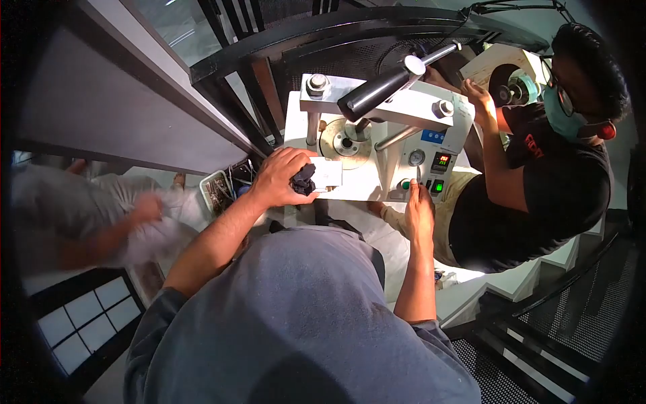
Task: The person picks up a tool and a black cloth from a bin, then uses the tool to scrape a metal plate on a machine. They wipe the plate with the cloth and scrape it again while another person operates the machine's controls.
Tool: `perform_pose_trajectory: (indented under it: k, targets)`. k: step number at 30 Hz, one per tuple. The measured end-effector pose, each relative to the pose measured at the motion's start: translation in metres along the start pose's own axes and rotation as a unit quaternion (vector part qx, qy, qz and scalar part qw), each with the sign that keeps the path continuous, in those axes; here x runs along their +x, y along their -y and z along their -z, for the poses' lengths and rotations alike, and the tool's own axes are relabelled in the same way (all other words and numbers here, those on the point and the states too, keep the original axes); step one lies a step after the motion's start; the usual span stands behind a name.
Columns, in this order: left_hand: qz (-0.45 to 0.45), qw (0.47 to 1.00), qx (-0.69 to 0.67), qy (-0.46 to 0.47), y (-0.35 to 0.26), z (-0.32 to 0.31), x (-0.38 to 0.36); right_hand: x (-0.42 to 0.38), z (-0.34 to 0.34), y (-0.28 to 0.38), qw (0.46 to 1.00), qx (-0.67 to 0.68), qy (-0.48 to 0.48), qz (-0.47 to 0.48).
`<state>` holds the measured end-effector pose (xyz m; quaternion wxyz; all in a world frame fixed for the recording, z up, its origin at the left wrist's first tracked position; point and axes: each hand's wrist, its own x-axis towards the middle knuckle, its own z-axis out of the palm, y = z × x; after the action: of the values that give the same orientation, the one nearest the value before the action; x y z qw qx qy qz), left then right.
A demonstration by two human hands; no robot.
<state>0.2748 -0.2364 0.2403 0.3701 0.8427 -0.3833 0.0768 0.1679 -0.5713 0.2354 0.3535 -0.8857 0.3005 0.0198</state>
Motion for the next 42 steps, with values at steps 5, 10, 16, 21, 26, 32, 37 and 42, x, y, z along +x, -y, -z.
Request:
perform_pose_trajectory:
  k: [5,10,16,21,26,32,37,42]
  targets:
    - [-0.007,1.000,-0.010,-0.005,0.001,0.000,0.000,-0.004,0.000,-0.001,0.988,-0.108,-0.023,0.111]
    - [0.001,1.000,-0.018,0.002,-0.002,0.003,0.001,0.001,0.002,0.002,0.992,-0.123,0.007,0.034]
    - [0.005,1.000,-0.011,0.003,-0.002,0.002,0.001,0.004,-0.002,0.003,0.997,-0.058,-0.041,0.005]
    - [0.007,1.000,-0.010,0.005,-0.002,0.002,0.002,0.005,-0.001,0.011,0.997,-0.067,-0.038,-0.005]
    - [0.003,1.000,-0.003,0.006,0.000,0.002,0.001,0.014,-0.008,0.002,0.998,-0.058,-0.040,0.007]
    - [-0.005,1.000,-0.002,-0.002,0.001,0.000,0.001,0.012,-0.005,0.017,1.000,-0.015,-0.028,-0.003]
    - [0.002,1.000,-0.005,0.001,0.000,0.001,0.001,0.013,0.002,0.030,0.998,-0.029,0.003,-0.047]
    - [0.007,1.000,-0.008,0.000,0.002,0.000,0.000,0.014,0.001,0.029,0.999,-0.033,0.000,-0.041]
